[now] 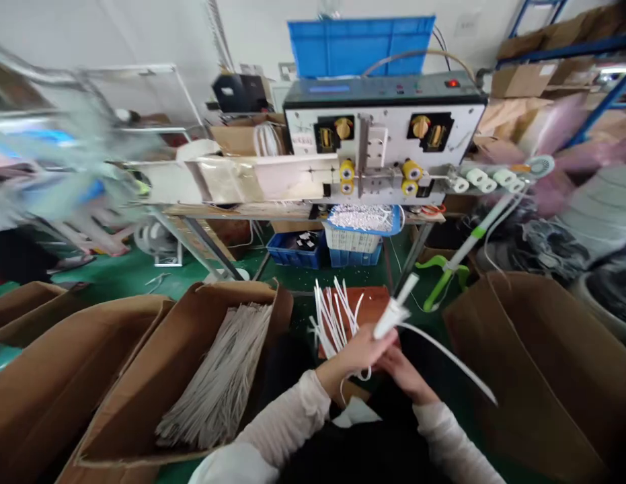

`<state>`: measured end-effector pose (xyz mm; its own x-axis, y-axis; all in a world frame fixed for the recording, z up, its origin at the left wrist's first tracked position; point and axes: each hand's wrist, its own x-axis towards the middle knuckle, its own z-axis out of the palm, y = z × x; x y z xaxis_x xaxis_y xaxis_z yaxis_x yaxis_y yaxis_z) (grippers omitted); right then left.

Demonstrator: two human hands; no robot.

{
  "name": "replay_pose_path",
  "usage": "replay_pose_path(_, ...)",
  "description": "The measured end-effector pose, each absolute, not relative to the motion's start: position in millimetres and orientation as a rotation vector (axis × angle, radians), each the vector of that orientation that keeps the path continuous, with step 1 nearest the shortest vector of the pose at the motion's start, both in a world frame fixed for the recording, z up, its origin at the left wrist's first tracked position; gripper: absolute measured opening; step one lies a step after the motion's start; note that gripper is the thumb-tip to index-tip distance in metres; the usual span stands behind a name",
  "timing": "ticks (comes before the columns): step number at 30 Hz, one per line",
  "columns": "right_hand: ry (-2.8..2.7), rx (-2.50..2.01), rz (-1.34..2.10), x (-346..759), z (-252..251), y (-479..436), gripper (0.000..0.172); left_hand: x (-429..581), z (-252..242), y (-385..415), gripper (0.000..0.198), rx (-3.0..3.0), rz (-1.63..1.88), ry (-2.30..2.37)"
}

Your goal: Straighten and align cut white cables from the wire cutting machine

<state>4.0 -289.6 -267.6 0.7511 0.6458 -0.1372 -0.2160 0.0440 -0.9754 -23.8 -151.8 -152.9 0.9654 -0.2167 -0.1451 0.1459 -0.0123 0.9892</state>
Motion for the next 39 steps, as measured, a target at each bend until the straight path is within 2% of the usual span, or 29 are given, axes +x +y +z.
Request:
replay_pose_path(3,-0.347,-1.237,0.611,4.9,-237.7,-307.8,0.051,-17.0,-171.3,-138.2,0.056,1.269,-0.455,0.060)
replay_pose_path(7,-0.404,-1.105,0.542,20.9,-192.4,-296.1,0.056,-17.8,-180.2,-124.4,0.057,1.147,-0.515,0.045)
replay_pose_path(11,-0.366,-1.100,0.517,36.3,-166.2,-263.3,0.046,-24.4,-182.9,-118.5,0.053,1.079,-0.555,0.033)
replay_pose_path(17,-0.257,-1.202,0.370,51.4,-158.0,-231.5,0.030,-34.8,-183.4,-109.3,0.046,0.988,-0.611,0.015)
replay_pose_path(20,-0.213,-1.207,0.342,52.2,-160.0,-223.9,0.029,-39.5,-182.3,-104.7,0.043,0.954,-0.531,0.043)
replay_pose_path(24,-0.149,-1.180,0.242,46.1,-165.2,-221.6,0.033,-41.0,-181.9,-96.2,0.056,0.949,-0.257,0.198)
replay_pose_path(27,-0.215,-1.194,0.200,40.5,-161.7,-226.7,0.032,-38.0,-183.2,-85.5,0.059,0.957,-0.162,0.328)
replay_pose_path(30,-0.343,-1.271,0.267,38.3,-150.1,-232.7,0.030,-33.9,-182.1,-75.1,0.056,0.933,-0.128,0.346)
replay_pose_path(33,-0.511,-1.446,0.511,37.9,-141.7,-231.5,0.033,-31.2,-174.9,-71.6,0.054,0.933,-0.047,0.292)
replay_pose_path(36,-0.621,-1.582,0.741,35.8,-145.8,-222.0,0.039,-31.7,-164.6,-75.4,0.060,0.946,-0.041,0.288)
replay_pose_path(39,-0.639,-1.639,0.787,31.8,-155.7,-212.1,0.040,-34.8,-158.4,-81.4,0.068,0.969,-0.097,0.293)
